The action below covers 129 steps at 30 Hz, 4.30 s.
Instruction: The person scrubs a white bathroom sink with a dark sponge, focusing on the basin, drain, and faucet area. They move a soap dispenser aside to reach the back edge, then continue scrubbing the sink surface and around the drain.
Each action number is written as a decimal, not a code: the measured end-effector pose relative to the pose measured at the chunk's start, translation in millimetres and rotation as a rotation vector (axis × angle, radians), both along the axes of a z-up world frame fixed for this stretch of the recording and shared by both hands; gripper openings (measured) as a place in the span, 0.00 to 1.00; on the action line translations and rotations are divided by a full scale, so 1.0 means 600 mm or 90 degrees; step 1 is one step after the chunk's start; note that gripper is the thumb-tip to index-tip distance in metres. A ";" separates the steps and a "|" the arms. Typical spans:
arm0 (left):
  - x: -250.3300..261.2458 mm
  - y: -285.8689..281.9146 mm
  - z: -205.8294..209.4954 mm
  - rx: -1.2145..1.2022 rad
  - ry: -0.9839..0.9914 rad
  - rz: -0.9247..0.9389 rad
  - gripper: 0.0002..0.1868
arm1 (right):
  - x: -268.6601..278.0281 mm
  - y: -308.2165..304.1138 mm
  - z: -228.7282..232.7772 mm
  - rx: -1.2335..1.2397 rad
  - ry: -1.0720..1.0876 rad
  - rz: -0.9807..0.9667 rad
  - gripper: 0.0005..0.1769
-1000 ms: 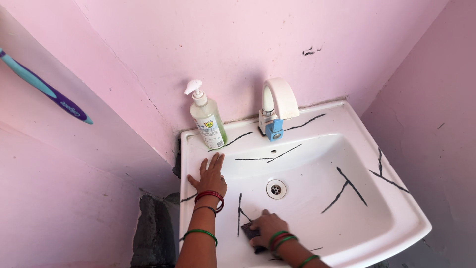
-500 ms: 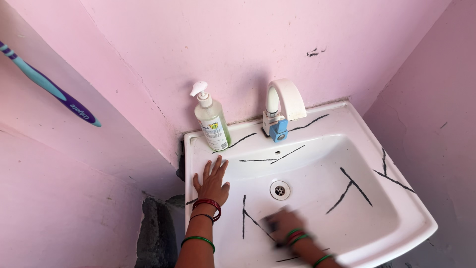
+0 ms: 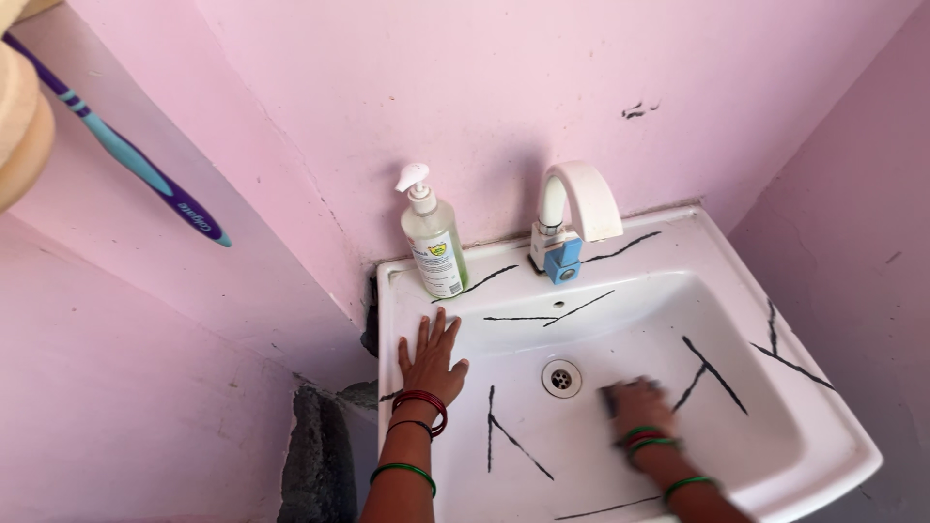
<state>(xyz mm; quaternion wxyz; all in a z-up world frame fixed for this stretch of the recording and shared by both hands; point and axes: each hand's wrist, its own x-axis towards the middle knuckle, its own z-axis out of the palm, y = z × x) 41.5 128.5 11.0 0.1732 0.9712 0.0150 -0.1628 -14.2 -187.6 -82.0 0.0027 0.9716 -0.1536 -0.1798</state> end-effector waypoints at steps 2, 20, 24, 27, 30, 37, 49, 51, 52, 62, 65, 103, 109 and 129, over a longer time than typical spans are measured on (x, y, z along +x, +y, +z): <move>0.000 0.000 -0.002 -0.007 -0.001 0.000 0.41 | -0.014 0.092 -0.014 0.153 0.017 0.032 0.25; 0.006 0.007 -0.003 -0.031 0.017 -0.009 0.39 | 0.034 0.047 -0.025 0.019 -0.015 0.012 0.30; 0.005 0.004 0.000 -0.034 0.019 -0.013 0.38 | -0.018 0.215 -0.056 0.268 0.072 0.073 0.33; 0.001 0.002 -0.001 -0.008 0.021 -0.011 0.38 | -0.038 0.235 -0.069 0.336 0.067 0.151 0.32; 0.002 0.002 0.002 -0.012 0.028 -0.011 0.39 | -0.001 0.137 -0.057 0.290 0.003 0.099 0.32; 0.004 -0.001 0.005 0.002 0.028 -0.010 0.39 | 0.042 -0.046 -0.012 -0.011 0.003 0.005 0.32; -0.007 -0.019 -0.022 -0.023 -0.045 0.009 0.33 | -0.054 0.100 -0.058 0.390 0.138 0.392 0.32; -0.019 -0.031 -0.029 -0.036 -0.074 -0.028 0.32 | -0.030 -0.003 -0.030 0.287 0.167 0.369 0.34; -0.026 -0.038 -0.032 -0.059 -0.080 -0.040 0.31 | -0.013 -0.050 -0.010 0.151 0.217 0.380 0.32; -0.092 -0.069 -0.008 -0.062 0.007 -0.052 0.25 | -0.113 0.126 0.084 0.366 0.255 0.458 0.26; -0.102 -0.067 -0.009 -0.055 0.034 -0.049 0.24 | -0.160 0.220 0.102 0.699 0.129 0.363 0.21; 0.015 -0.213 0.024 -0.307 -0.210 -0.026 0.37 | -0.070 -0.165 0.202 0.319 0.092 0.174 0.19; 0.064 -0.270 0.055 -0.383 -0.203 0.102 0.49 | 0.028 -0.142 0.222 0.446 -0.256 -0.047 0.24; 0.186 -0.335 0.083 -0.404 -0.283 0.196 0.62 | 0.261 -0.122 0.140 0.037 -0.208 0.140 0.31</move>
